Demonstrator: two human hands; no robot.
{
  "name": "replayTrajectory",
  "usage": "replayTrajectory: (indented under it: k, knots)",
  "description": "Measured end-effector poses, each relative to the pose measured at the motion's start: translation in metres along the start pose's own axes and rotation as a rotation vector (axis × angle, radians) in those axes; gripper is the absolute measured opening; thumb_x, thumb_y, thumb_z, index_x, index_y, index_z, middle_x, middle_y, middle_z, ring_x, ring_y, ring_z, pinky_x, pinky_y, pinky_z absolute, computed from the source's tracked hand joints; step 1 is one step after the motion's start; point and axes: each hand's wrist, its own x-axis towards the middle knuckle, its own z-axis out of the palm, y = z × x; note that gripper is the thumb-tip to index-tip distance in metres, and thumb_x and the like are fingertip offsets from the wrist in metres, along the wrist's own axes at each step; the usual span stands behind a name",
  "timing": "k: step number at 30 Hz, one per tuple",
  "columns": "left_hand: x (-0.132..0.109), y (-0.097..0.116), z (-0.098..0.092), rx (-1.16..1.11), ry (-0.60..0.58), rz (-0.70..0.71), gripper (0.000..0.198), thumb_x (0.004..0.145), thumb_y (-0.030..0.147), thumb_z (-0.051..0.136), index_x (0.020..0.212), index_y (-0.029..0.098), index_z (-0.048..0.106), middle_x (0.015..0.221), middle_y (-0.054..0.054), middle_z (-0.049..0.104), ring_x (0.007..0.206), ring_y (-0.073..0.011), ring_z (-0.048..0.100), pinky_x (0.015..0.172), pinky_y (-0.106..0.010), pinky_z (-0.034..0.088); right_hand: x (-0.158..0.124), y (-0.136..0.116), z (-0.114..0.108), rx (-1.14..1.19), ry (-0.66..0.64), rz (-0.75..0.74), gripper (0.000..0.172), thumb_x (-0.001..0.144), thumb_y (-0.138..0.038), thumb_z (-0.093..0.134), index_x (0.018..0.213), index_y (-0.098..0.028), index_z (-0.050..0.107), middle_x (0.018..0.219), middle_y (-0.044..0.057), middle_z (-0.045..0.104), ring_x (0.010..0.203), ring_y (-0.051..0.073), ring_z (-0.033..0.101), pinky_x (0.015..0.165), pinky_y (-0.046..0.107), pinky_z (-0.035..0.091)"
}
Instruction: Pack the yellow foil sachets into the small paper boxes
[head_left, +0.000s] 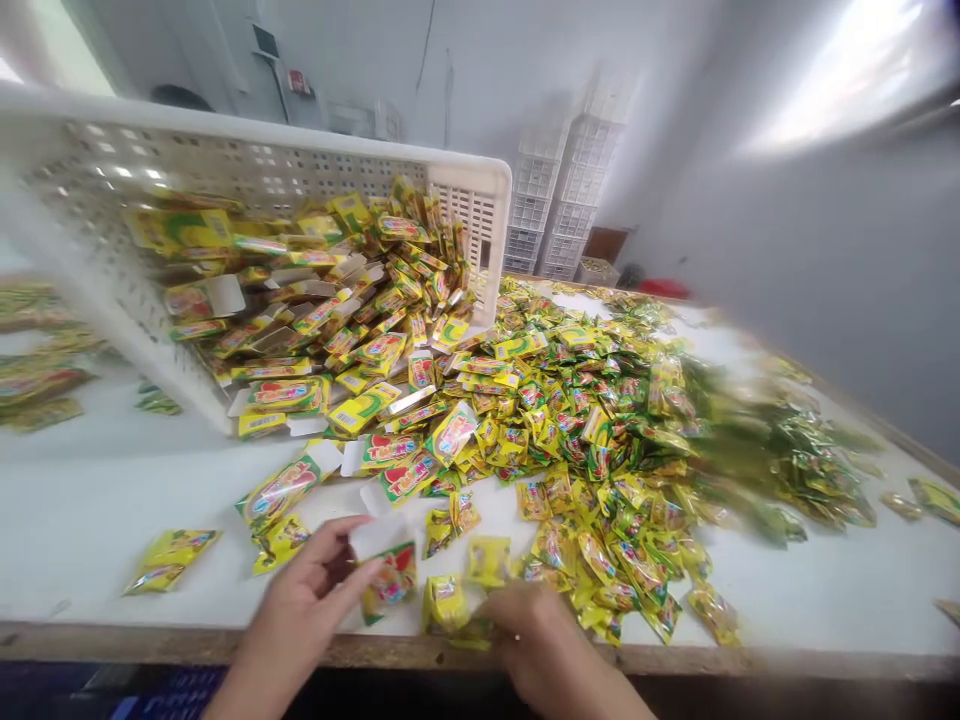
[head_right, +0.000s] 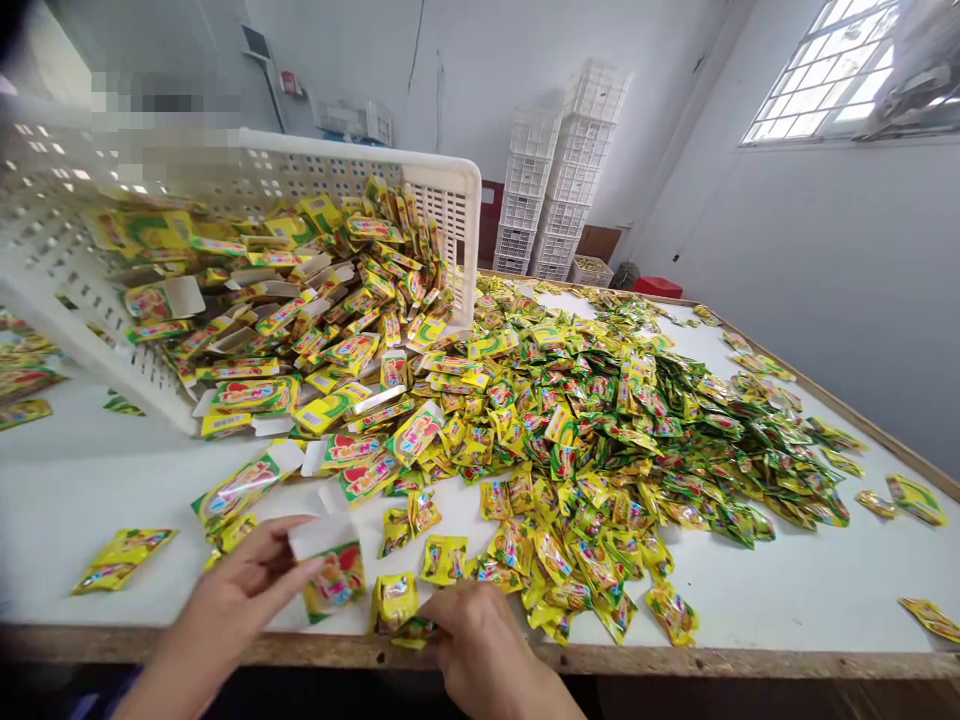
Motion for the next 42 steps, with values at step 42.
replayTrajectory:
  k: [42]
  knots:
    - [-0.022,-0.019,0.045,-0.218,-0.437,-0.042,0.041,0.086,0.035,0.066,0.127,0.031,0.064,0.124,-0.002,0.069,0.113,-0.0270,0.061,0.097,-0.034,0.049,0.053,-0.052,-0.041,-0.025,-0.036,-0.220,0.018,0.091,-0.017,0.060,0.092,-0.028,0.074,0.123,0.004,0.061,0.119,0.023,0.050,0.100,0.040,0.043]
